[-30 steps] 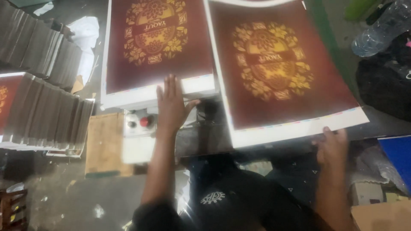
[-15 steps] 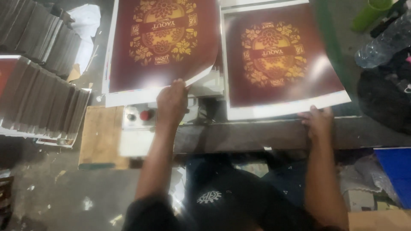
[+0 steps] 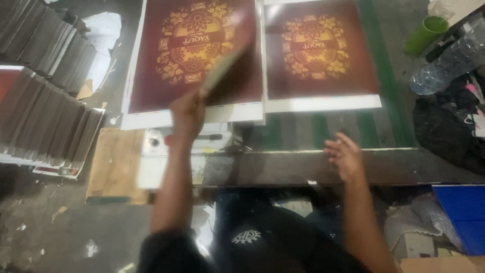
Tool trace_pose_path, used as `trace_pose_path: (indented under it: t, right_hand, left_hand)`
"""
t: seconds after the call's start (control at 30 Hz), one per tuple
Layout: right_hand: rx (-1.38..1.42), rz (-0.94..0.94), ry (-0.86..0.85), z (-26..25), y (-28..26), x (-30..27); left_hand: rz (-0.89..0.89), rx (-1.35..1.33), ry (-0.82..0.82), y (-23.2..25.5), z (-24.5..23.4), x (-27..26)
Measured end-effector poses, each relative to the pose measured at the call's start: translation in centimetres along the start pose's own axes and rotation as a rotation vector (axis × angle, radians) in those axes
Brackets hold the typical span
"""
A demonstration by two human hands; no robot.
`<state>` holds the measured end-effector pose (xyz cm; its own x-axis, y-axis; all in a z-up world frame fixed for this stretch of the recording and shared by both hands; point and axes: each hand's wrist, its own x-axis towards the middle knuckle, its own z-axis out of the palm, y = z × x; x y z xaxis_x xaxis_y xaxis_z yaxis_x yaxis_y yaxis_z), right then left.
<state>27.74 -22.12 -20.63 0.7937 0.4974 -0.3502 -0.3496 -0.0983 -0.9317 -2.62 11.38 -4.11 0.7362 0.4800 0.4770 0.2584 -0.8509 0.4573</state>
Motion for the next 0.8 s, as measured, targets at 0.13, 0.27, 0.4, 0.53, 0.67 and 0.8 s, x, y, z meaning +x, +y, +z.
trace_pose_path:
  t: [0.13,0.27,0.4,0.53,0.67,0.8]
  right_hand:
    - [-0.021,0.026,-0.193,3.9,-0.1,-3.5]
    - [0.011,-0.059,-0.448,9.2,-5.1,-9.0]
    - [0.213,-0.185,-0.644,8.5,1.2,-6.4]
    - [0.446,-0.210,-0.389,7.3,-0.6,-7.3]
    - [0.446,-0.249,-0.120,2.9,-1.7,-7.4]
    - [0.375,-0.348,0.010,-3.5,0.8,-6.3]
  left_hand:
    - [0.165,0.116,0.526,2.7,2.3,0.7]
    - [0.416,0.109,0.375,10.7,5.3,-1.3]
    - [0.279,0.034,0.112,13.3,10.3,-4.4]
    - [0.371,0.087,0.019,15.0,9.4,-5.1]
    - [0.241,0.139,-0.023,13.0,6.2,-4.4]
    - [0.138,0.216,-0.051,8.0,4.2,-4.1]
